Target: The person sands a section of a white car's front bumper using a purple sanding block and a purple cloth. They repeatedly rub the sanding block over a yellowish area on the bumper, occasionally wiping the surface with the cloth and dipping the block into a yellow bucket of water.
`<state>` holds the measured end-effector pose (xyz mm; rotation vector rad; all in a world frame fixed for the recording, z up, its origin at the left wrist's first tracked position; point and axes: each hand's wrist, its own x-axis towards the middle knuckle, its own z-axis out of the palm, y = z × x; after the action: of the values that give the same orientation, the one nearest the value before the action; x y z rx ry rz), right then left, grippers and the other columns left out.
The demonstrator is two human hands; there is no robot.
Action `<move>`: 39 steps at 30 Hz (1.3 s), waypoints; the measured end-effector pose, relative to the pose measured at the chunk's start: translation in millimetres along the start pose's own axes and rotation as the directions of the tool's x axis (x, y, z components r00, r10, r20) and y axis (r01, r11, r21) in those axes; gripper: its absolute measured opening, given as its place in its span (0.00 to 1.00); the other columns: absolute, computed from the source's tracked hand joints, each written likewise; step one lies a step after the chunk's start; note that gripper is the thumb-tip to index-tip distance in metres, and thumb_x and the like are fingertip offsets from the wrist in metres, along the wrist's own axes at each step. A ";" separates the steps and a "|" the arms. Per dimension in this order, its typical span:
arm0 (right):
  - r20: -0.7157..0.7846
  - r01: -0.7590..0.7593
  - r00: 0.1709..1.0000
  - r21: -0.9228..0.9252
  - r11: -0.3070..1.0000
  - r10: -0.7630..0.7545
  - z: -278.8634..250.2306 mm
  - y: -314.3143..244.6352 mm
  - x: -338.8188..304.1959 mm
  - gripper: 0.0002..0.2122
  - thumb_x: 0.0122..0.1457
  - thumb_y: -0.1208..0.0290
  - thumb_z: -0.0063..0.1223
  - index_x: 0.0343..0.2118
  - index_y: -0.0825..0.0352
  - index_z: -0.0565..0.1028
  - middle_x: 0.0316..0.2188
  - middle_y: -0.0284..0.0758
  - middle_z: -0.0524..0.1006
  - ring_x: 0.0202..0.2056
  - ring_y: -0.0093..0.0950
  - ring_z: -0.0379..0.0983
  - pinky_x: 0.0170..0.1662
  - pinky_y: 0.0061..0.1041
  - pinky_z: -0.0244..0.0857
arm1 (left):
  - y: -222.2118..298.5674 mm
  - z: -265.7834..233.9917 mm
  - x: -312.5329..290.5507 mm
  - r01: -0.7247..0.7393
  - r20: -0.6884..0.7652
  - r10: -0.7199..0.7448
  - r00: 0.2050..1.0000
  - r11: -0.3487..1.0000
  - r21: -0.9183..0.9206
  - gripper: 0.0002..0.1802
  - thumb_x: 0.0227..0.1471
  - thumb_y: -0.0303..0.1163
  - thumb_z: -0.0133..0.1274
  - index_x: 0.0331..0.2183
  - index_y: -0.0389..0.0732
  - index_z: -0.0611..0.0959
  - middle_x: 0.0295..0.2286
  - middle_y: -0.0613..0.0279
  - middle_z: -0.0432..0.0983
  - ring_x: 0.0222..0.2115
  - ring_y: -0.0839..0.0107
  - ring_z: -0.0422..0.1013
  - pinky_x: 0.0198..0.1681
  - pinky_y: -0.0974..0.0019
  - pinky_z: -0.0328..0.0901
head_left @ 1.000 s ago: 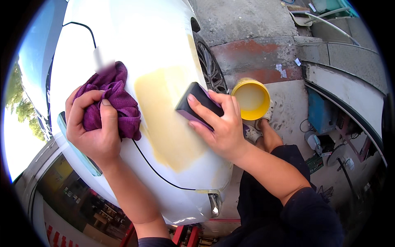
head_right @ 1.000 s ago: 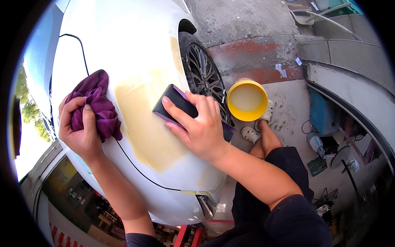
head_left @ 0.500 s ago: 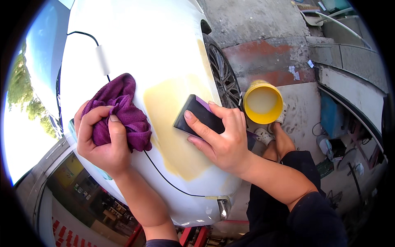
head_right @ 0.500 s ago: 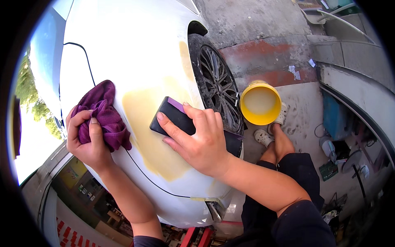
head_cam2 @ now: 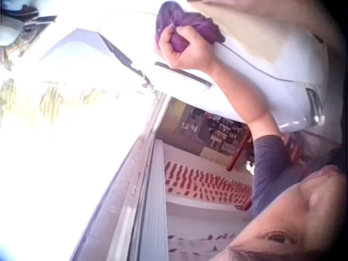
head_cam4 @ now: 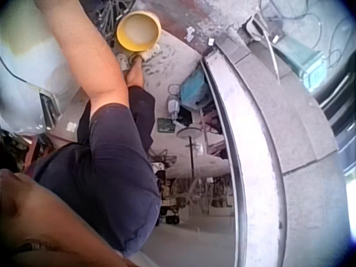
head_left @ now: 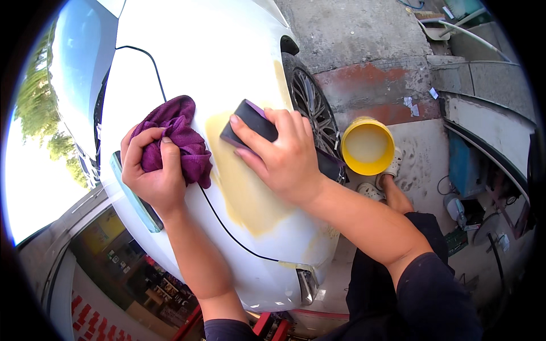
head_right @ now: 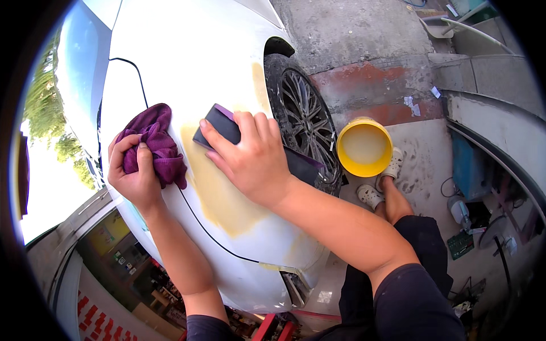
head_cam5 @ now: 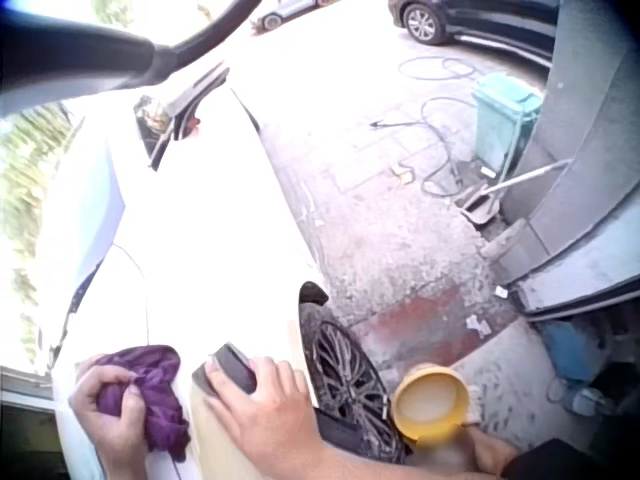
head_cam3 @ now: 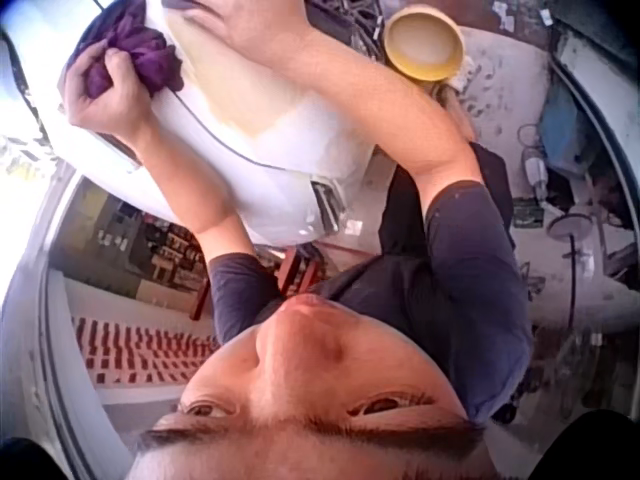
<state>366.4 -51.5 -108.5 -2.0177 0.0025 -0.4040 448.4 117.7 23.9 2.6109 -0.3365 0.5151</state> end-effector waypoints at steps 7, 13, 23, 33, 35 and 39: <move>-0.011 0.002 1.000 -0.005 1.000 -0.002 6.2 20.0 27.9 0.23 0.62 0.56 0.69 0.61 0.47 0.82 0.47 0.39 0.73 0.48 0.40 0.69 0.52 0.41 0.65 | -5.1 12.5 0.6 -0.088 -0.123 0.097 0.988 0.993 0.080 0.10 0.47 0.25 0.63 0.34 0.34 0.90 0.40 0.53 0.84 0.42 0.58 0.80 0.52 0.58 0.74; 0.180 -0.163 0.973 0.100 0.982 0.143 -50.6 40.3 -65.5 0.24 0.62 0.55 0.70 0.62 0.46 0.83 0.51 0.40 0.74 0.50 0.40 0.70 0.56 0.41 0.65 | -5.9 -6.9 -9.8 -0.061 -0.112 0.098 0.989 0.953 0.296 0.09 0.48 0.26 0.63 0.34 0.36 0.90 0.39 0.50 0.84 0.40 0.53 0.81 0.49 0.55 0.75; 0.115 -0.328 0.944 0.207 0.922 0.310 -73.6 71.2 -75.5 0.24 0.63 0.56 0.70 0.62 0.49 0.83 0.49 0.41 0.75 0.51 0.43 0.74 0.58 0.42 0.69 | 84.5 -35.9 -18.0 -0.296 0.360 -0.060 0.931 0.454 0.841 0.42 0.62 0.38 0.57 0.75 0.51 0.67 0.70 0.42 0.62 0.74 0.42 0.53 0.78 0.38 0.41; 0.049 -0.310 0.950 0.273 0.911 0.309 -76.3 71.7 -58.2 0.24 0.63 0.57 0.71 0.62 0.52 0.84 0.46 0.42 0.76 0.50 0.42 0.75 0.55 0.40 0.71 | 46.6 106.0 -16.3 -0.487 0.638 -0.106 0.763 0.554 0.675 0.61 0.67 0.72 0.40 0.75 0.25 0.53 0.77 0.36 0.45 0.79 0.50 0.38 0.81 0.51 0.33; 0.019 -0.311 0.948 0.262 0.913 0.317 -77.5 80.3 -62.0 0.24 0.63 0.58 0.71 0.62 0.53 0.84 0.47 0.42 0.76 0.49 0.42 0.76 0.55 0.39 0.71 | 53.7 102.2 -27.2 -0.496 0.651 -0.099 0.753 0.564 0.660 0.61 0.68 0.71 0.41 0.75 0.24 0.53 0.76 0.36 0.46 0.79 0.50 0.39 0.81 0.50 0.33; 0.062 -0.353 0.935 0.280 0.893 0.350 -81.4 81.6 -73.4 0.24 0.63 0.59 0.71 0.62 0.53 0.84 0.47 0.42 0.76 0.49 0.42 0.76 0.55 0.39 0.72 | 67.4 80.3 -59.5 -0.487 0.660 -0.114 0.743 0.584 0.649 0.61 0.67 0.71 0.44 0.74 0.23 0.56 0.76 0.35 0.47 0.79 0.48 0.39 0.81 0.49 0.34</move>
<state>288.1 -147.3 -166.4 -1.6856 0.2849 -0.1506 397.5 29.7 -41.0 3.6369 -0.7942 -0.3479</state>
